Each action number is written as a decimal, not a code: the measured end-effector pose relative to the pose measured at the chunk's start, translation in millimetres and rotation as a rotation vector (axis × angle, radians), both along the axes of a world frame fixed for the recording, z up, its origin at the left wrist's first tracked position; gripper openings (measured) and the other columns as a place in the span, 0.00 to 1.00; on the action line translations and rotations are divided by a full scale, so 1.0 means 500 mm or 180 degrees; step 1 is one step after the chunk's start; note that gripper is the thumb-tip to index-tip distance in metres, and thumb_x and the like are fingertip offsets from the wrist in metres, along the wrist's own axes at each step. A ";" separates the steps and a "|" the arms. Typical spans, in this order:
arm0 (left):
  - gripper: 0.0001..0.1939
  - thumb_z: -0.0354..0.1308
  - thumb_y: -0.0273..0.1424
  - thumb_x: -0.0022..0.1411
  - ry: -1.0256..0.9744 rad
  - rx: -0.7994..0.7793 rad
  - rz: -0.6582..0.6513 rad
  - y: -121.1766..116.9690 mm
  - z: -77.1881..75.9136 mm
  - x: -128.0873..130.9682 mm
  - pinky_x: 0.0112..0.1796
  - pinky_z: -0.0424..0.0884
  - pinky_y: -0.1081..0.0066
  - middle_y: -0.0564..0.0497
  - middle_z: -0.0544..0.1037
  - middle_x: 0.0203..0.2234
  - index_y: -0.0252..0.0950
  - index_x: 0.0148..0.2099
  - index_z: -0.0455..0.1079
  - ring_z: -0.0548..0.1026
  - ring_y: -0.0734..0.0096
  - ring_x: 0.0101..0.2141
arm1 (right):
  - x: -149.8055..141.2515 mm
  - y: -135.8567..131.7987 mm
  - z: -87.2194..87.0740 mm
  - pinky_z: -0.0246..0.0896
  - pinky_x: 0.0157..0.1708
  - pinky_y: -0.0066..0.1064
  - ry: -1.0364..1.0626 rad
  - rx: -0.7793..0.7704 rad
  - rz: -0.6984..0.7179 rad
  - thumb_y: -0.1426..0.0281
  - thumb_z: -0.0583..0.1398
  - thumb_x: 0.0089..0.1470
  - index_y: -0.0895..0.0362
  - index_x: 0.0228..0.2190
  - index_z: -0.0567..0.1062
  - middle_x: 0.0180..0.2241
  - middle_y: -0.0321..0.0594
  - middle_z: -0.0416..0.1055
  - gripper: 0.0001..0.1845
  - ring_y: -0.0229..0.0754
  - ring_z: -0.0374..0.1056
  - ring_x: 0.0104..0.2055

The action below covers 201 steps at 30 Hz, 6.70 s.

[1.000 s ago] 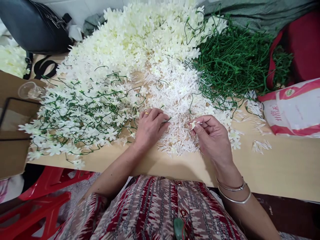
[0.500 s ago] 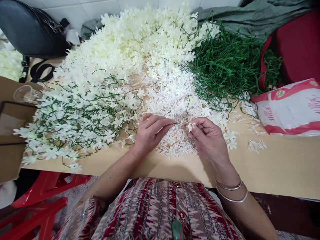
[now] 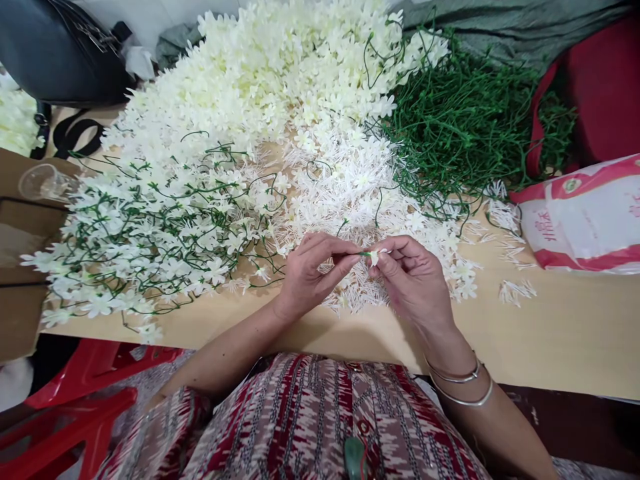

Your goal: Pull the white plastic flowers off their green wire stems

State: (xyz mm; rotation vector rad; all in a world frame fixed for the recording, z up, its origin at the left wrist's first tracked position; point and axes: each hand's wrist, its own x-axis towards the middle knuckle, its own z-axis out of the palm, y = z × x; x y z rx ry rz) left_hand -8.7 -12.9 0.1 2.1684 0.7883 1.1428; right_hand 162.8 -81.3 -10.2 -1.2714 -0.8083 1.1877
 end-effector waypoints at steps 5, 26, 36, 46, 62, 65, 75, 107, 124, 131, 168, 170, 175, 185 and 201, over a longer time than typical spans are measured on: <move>0.05 0.63 0.34 0.70 -0.0109 -0.0206 -0.0083 -0.003 -0.004 0.006 0.38 0.75 0.69 0.50 0.85 0.34 0.38 0.44 0.77 0.80 0.73 0.34 | -0.002 -0.004 0.000 0.64 0.30 0.32 -0.0128 0.0055 0.0022 0.59 0.69 0.56 0.50 0.35 0.78 0.27 0.33 0.75 0.09 0.38 0.70 0.28; 0.04 0.61 0.29 0.71 -0.0041 -0.0118 -0.0436 0.011 -0.046 -0.007 0.33 0.75 0.75 0.49 0.81 0.30 0.35 0.43 0.76 0.78 0.74 0.31 | 0.010 0.004 -0.005 0.56 0.27 0.29 -0.0651 -0.0219 0.0358 0.62 0.67 0.55 0.53 0.30 0.79 0.26 0.34 0.72 0.08 0.35 0.60 0.27; 0.05 0.62 0.30 0.71 -0.0121 -0.0210 -0.0483 0.013 -0.052 -0.002 0.34 0.76 0.75 0.49 0.82 0.30 0.35 0.42 0.77 0.80 0.74 0.32 | 0.015 0.011 -0.009 0.55 0.25 0.28 -0.0480 -0.0291 0.0372 0.61 0.69 0.53 0.54 0.29 0.78 0.23 0.33 0.71 0.10 0.35 0.60 0.25; 0.06 0.63 0.31 0.70 -0.0027 -0.0387 -0.0304 0.007 -0.054 -0.001 0.34 0.80 0.73 0.50 0.86 0.34 0.39 0.46 0.80 0.83 0.75 0.32 | 0.034 0.009 -0.022 0.64 0.33 0.32 -0.0495 -0.0253 0.0423 0.59 0.69 0.57 0.53 0.33 0.81 0.29 0.36 0.78 0.10 0.39 0.70 0.31; 0.06 0.59 0.30 0.73 0.0201 -0.0301 -0.0495 0.011 -0.045 -0.003 0.32 0.72 0.75 0.52 0.80 0.29 0.36 0.42 0.75 0.77 0.76 0.30 | 0.026 0.009 -0.010 0.63 0.32 0.30 -0.0536 -0.0310 0.0390 0.63 0.69 0.56 0.53 0.30 0.80 0.27 0.35 0.77 0.07 0.37 0.70 0.30; 0.06 0.58 0.30 0.73 0.0209 -0.0260 -0.0521 0.010 -0.045 -0.003 0.31 0.71 0.76 0.52 0.79 0.28 0.35 0.42 0.75 0.75 0.76 0.29 | 0.027 0.010 -0.007 0.64 0.31 0.30 -0.0500 -0.0327 0.0410 0.63 0.69 0.55 0.53 0.30 0.80 0.26 0.34 0.77 0.07 0.37 0.70 0.29; 0.06 0.57 0.31 0.74 0.0207 0.0030 -0.0399 0.010 -0.050 0.001 0.35 0.75 0.75 0.50 0.81 0.30 0.35 0.43 0.74 0.78 0.74 0.32 | 0.020 0.013 0.003 0.64 0.31 0.30 -0.0520 -0.0437 0.0470 0.64 0.68 0.55 0.53 0.29 0.78 0.26 0.35 0.77 0.07 0.37 0.70 0.29; 0.18 0.64 0.34 0.69 0.0678 0.2017 0.2320 0.129 0.142 -0.241 0.56 0.73 0.50 0.51 0.84 0.49 0.46 0.59 0.75 0.81 0.57 0.51 | 0.051 0.001 0.029 0.66 0.41 0.36 -0.1059 0.0412 -0.0272 0.63 0.64 0.60 0.53 0.33 0.77 0.31 0.36 0.76 0.07 0.41 0.71 0.36; 0.10 0.56 0.28 0.74 0.0966 0.0550 0.0044 0.022 0.023 -0.020 0.49 0.81 0.63 0.44 0.82 0.50 0.36 0.55 0.73 0.82 0.65 0.50 | 0.061 0.128 0.018 0.56 0.34 0.38 -0.3440 0.0275 -0.0147 0.66 0.63 0.60 0.52 0.26 0.72 0.30 0.38 0.73 0.11 0.43 0.64 0.29; 0.10 0.62 0.36 0.70 0.0227 -0.0960 -0.0037 0.025 0.009 -0.004 0.35 0.77 0.74 0.48 0.84 0.37 0.35 0.48 0.76 0.81 0.73 0.33 | -0.004 0.022 0.034 0.55 0.39 0.38 -0.3540 0.0642 0.0609 0.65 0.58 0.68 0.53 0.30 0.72 0.28 0.37 0.75 0.12 0.43 0.68 0.31; 0.09 0.59 0.34 0.72 0.1804 0.1013 -0.0122 0.072 0.026 -0.005 0.37 0.72 0.70 0.47 0.79 0.43 0.38 0.51 0.73 0.79 0.67 0.38 | 0.104 0.066 -0.019 0.69 0.41 0.38 -0.1842 0.0998 -0.0233 0.66 0.67 0.54 0.51 0.40 0.77 0.34 0.36 0.74 0.11 0.41 0.70 0.36; 0.10 0.59 0.34 0.72 0.1779 0.1093 -0.0191 0.079 0.004 0.028 0.39 0.74 0.68 0.45 0.79 0.44 0.36 0.52 0.72 0.80 0.64 0.41 | 0.109 0.062 -0.020 0.69 0.44 0.39 -0.1766 0.0952 -0.0208 0.66 0.67 0.55 0.51 0.41 0.78 0.35 0.36 0.76 0.10 0.42 0.71 0.38; 0.13 0.56 0.35 0.74 0.0960 0.1004 -0.0082 0.077 -0.025 0.061 0.44 0.78 0.67 0.44 0.79 0.45 0.36 0.57 0.70 0.80 0.66 0.44 | 0.102 0.056 -0.013 0.71 0.39 0.37 -0.1154 0.0634 -0.0149 0.66 0.70 0.51 0.51 0.35 0.77 0.33 0.35 0.78 0.09 0.41 0.73 0.35; 0.06 0.58 0.28 0.73 0.0199 0.0563 -0.0502 0.060 -0.029 0.061 0.40 0.78 0.73 0.48 0.83 0.39 0.36 0.49 0.75 0.82 0.74 0.39 | 0.080 0.048 -0.008 0.67 0.30 0.32 -0.0660 0.0428 0.0274 0.60 0.68 0.57 0.51 0.34 0.77 0.27 0.35 0.77 0.09 0.40 0.74 0.29; 0.03 0.61 0.31 0.67 -0.0267 -0.0467 0.0486 0.060 -0.023 0.045 0.34 0.73 0.75 0.53 0.80 0.31 0.37 0.41 0.74 0.76 0.77 0.30 | 0.083 0.053 -0.043 0.66 0.40 0.37 -0.2647 0.0911 0.0108 0.70 0.60 0.61 0.53 0.31 0.75 0.35 0.38 0.78 0.06 0.43 0.74 0.38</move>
